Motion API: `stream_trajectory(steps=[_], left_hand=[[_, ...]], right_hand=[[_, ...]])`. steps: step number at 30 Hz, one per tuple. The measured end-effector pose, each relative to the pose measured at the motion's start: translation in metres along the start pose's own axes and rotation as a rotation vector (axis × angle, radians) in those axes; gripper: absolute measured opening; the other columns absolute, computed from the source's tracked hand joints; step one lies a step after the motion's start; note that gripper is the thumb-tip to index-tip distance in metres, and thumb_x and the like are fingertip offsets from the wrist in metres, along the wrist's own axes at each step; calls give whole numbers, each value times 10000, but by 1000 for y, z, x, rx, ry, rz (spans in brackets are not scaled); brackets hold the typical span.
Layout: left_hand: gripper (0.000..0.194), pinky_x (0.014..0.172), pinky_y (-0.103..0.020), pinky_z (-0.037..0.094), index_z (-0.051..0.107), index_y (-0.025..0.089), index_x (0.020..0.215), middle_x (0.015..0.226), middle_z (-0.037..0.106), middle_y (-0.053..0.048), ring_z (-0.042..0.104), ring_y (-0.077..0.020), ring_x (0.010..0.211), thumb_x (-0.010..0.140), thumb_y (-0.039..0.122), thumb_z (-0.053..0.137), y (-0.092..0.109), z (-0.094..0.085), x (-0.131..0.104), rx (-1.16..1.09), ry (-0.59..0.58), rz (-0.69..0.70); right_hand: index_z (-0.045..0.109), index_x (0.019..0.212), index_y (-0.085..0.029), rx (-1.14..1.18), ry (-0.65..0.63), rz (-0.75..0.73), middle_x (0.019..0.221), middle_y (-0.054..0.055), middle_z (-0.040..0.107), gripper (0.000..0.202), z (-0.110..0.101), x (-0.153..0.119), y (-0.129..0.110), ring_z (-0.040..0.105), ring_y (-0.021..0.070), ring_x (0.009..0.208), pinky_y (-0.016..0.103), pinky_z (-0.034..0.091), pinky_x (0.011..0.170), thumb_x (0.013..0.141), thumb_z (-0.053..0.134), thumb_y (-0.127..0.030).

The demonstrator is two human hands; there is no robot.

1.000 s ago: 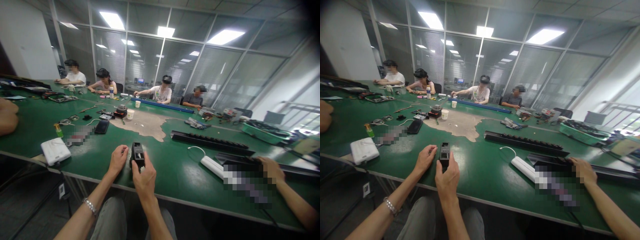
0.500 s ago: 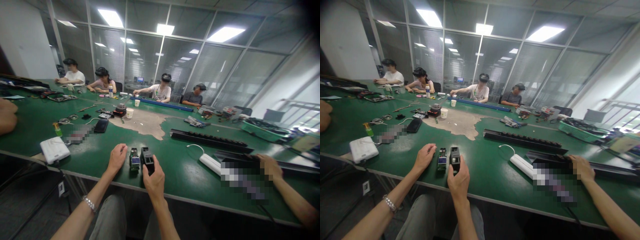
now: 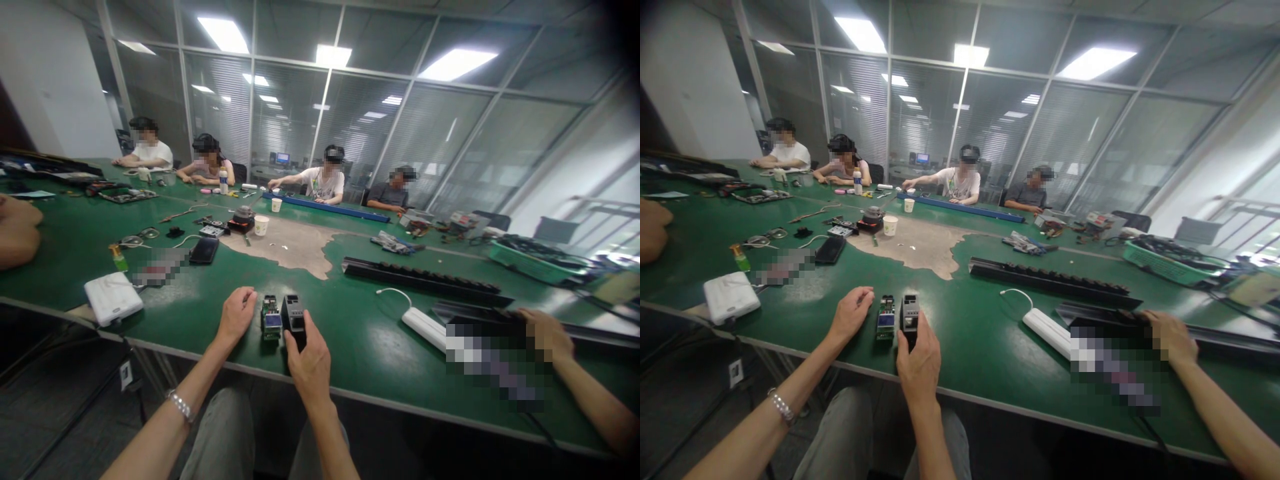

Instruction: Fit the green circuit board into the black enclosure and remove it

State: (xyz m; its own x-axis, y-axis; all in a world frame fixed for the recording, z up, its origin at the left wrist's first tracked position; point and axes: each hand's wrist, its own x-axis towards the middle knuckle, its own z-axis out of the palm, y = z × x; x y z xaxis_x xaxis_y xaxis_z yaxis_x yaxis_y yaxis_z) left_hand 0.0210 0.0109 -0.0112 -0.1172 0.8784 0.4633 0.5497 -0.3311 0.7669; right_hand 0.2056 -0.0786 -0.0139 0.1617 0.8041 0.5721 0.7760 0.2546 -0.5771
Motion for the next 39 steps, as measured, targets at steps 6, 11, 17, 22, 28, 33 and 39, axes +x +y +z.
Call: stream_trajectory(steps=[6, 11, 17, 22, 28, 33, 39], left_hand=[[330, 816, -316, 507, 643, 185, 1018, 1009, 680, -79, 647, -185, 890, 895, 397, 423, 0, 0, 1, 0, -12, -12], [335, 801, -311, 503, 641, 187, 994, 1003, 687, -74, 652, -183, 865, 900, 410, 410, 3, -1, 1, -1, -11, -18], [351, 718, -292, 497, 631, 197, 861, 840, 690, -49, 652, -181, 778, 916, 432, 376, 11, -5, -1, -36, 18, -70], [346, 701, -285, 497, 617, 208, 837, 808, 677, -32, 644, -168, 749, 924, 430, 366, 16, -9, -1, -70, 45, -72], [327, 720, -299, 511, 618, 208, 851, 836, 679, -36, 650, -166, 752, 926, 389, 356, 11, -9, -1, -106, 63, -83], [331, 771, -307, 515, 602, 200, 835, 954, 684, -59, 658, -163, 814, 935, 355, 327, 2, -5, 0, -100, 51, -68], [320, 805, -308, 510, 601, 195, 859, 1027, 674, -64, 658, -158, 868, 935, 337, 324, -2, -3, 0, -71, 14, -55]], right_hand=[[450, 1371, -107, 6, -9, 51, 1311, 157, 563, 551, -2, -1, -2, 550, 274, 1184, 414, 424, 997, 881, 539, -341], [495, 1340, -127, 98, 65, 180, 1276, 149, 593, 551, -8, 4, -9, 562, 272, 1177, 409, 429, 998, 865, 561, -399], [506, 1336, -145, 226, 88, 145, 1283, 133, 591, 553, -13, 18, -42, 566, 255, 1178, 384, 447, 992, 859, 576, -416], [541, 1297, -127, 159, 65, 58, 1250, 143, 611, 503, -3, 25, -65, 585, 253, 1147, 374, 448, 987, 864, 566, -381], [533, 1296, -110, 27, 22, 8, 1222, 150, 624, 503, 10, 23, -73, 596, 276, 1115, 394, 455, 961, 854, 568, -347], [528, 1303, -126, -21, -37, -5, 1204, 147, 632, 498, 13, 23, -71, 605, 278, 1091, 390, 465, 939, 846, 574, -317], [508, 1316, -118, -25, -64, -9, 1228, 150, 614, 490, 15, 5, -60, 592, 275, 1108, 397, 457, 955, 859, 551, -291]])
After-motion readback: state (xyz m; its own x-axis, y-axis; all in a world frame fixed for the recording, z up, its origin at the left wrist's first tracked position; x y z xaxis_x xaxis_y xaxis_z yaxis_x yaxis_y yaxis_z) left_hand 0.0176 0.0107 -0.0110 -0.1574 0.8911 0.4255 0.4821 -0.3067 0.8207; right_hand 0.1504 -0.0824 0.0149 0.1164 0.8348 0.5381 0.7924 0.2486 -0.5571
